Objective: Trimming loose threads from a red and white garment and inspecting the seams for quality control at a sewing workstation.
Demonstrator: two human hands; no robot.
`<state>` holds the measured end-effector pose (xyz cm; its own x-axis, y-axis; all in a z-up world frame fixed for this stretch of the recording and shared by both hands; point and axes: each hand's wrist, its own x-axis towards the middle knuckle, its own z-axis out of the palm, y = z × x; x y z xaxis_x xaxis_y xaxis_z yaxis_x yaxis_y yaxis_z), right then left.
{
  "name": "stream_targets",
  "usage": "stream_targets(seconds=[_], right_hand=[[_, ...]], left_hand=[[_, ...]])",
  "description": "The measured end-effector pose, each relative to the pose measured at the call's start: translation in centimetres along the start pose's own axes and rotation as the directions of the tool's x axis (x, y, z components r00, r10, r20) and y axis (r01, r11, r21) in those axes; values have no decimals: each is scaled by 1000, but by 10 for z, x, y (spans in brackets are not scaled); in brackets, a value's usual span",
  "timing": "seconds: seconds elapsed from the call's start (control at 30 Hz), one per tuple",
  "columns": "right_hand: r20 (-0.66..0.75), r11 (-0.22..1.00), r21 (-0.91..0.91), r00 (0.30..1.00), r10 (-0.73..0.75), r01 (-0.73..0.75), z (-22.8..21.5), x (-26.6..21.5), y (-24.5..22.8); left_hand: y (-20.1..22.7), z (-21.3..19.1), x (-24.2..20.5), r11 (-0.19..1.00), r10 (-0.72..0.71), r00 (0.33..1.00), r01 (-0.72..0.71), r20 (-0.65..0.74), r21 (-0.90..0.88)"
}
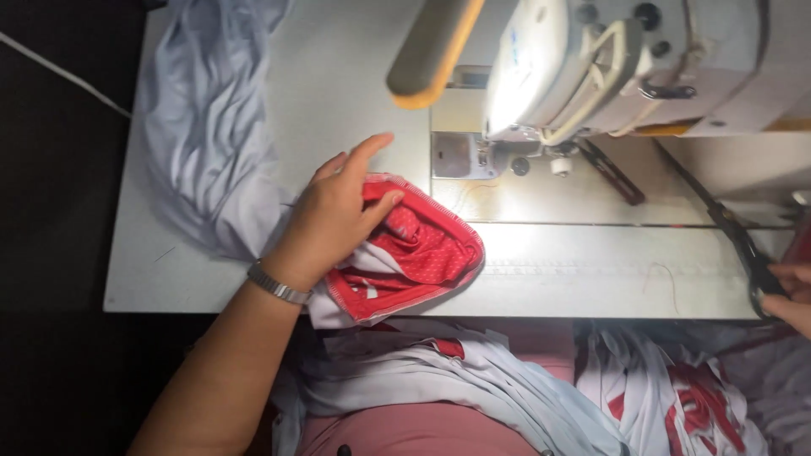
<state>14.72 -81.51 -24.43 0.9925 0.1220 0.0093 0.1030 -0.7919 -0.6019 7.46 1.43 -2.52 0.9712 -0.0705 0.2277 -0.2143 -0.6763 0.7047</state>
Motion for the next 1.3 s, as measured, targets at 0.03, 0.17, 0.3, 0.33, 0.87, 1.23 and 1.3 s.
stream_targets(seconds=[0.03,0.17,0.3,0.33,0.87,1.23,1.3], right_hand=[[227,909,222,925,304,-353,-4,10,23],[969,-80,212,200,143,-974,12,-19,52],[526,500,523,723,447,-690,31,-127,-103],[529,517,442,678,509,-733,41,-138,-137],[-39,714,638,938,-346,290,173,-70,-571],[313,651,677,935,166,-342,176,-93,-601],[341,587,702,914,218,-402,172,-97,-588]], left_hand=[[-3,3,0,984,4,1000,1,-24,177],[-9,9,-2,926,83,994,-50,-75,373],[1,3,-8,1000,2,998,-1,-64,18],[6,0,-9,957,-171,985,163,-14,-241],[81,-41,-55,787,-82,906,315,416,-531],[59,-31,-56,594,-273,874,483,403,-643],[57,-26,-54,601,-286,873,485,396,-636]])
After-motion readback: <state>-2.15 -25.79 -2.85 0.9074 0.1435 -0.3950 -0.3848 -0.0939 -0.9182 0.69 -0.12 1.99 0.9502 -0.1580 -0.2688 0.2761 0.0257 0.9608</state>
